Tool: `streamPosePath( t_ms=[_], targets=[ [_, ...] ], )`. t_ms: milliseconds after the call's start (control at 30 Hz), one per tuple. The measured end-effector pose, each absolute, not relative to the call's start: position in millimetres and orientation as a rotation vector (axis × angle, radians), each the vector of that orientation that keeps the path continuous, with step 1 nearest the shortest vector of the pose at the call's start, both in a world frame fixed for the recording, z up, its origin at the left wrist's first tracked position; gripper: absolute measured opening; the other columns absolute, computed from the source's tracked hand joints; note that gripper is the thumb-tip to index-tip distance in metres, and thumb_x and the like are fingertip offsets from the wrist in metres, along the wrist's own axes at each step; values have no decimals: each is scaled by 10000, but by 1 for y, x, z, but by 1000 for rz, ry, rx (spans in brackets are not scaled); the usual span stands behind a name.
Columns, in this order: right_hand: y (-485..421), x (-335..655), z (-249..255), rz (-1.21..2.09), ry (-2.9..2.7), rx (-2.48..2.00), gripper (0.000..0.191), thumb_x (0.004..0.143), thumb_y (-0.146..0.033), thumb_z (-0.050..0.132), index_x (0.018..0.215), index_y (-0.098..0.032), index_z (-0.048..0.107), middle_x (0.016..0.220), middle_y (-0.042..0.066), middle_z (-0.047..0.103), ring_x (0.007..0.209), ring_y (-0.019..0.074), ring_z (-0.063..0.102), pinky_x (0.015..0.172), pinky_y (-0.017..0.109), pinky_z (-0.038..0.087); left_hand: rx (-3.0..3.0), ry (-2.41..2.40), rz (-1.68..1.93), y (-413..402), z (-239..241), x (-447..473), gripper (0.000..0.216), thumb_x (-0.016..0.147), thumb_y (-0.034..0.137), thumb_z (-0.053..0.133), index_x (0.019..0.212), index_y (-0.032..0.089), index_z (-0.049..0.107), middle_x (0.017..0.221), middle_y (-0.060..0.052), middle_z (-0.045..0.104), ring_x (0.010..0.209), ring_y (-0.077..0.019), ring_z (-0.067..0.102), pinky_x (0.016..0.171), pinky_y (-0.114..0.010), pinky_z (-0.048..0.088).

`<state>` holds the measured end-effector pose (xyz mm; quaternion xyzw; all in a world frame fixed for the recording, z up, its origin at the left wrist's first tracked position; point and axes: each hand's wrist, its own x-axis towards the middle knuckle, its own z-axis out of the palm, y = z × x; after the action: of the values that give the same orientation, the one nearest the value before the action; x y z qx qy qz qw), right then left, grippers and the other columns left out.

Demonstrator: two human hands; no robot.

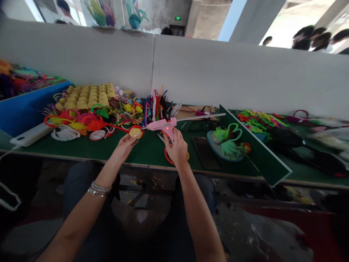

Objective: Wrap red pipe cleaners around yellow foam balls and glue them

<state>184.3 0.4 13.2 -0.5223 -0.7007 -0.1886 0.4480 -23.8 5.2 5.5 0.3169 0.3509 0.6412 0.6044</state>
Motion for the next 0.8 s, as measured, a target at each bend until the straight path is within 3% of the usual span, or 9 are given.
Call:
streamPosePath(
  t_ms=[167, 367, 567, 800],
  targets=[
    [-4, 180, 17, -556, -1756, -1461, 456, 881, -487, 388, 1125, -118, 495, 932, 152, 617, 722, 228, 629, 479, 274, 441, 707, 823, 1456, 8, 3, -25, 448, 433, 302, 846, 830, 172, 684, 888, -41, 715, 982, -197, 629, 861, -282, 450],
    [-6, 180, 19, -725, -1803, -1489, 436, 896, -455, 394, 1133, -108, 511, 846, 116, 613, 658, 197, 620, 480, 251, 408, 651, 842, 1412, 13, -6, -27, 403, 503, 353, 808, 844, 193, 666, 872, -16, 695, 916, -153, 623, 779, -255, 446],
    [-4, 184, 22, -609, -1736, -1517, 484, 857, -522, 440, 1110, -119, 524, 909, 129, 618, 724, 216, 628, 505, 264, 424, 694, 907, 1484, 16, -2, -36, 461, 523, 437, 776, 897, 201, 646, 914, -21, 681, 964, -161, 601, 840, -286, 426],
    [3, 190, 19, -308, -1568, -1549, 554, 807, -595, 461, 1108, -134, 519, 1037, 154, 623, 898, 259, 612, 634, 318, 473, 838, 803, 1546, 8, 12, -35, 482, 418, 368, 832, 822, 182, 647, 871, -25, 685, 953, -188, 597, 908, -335, 391]
  ],
)
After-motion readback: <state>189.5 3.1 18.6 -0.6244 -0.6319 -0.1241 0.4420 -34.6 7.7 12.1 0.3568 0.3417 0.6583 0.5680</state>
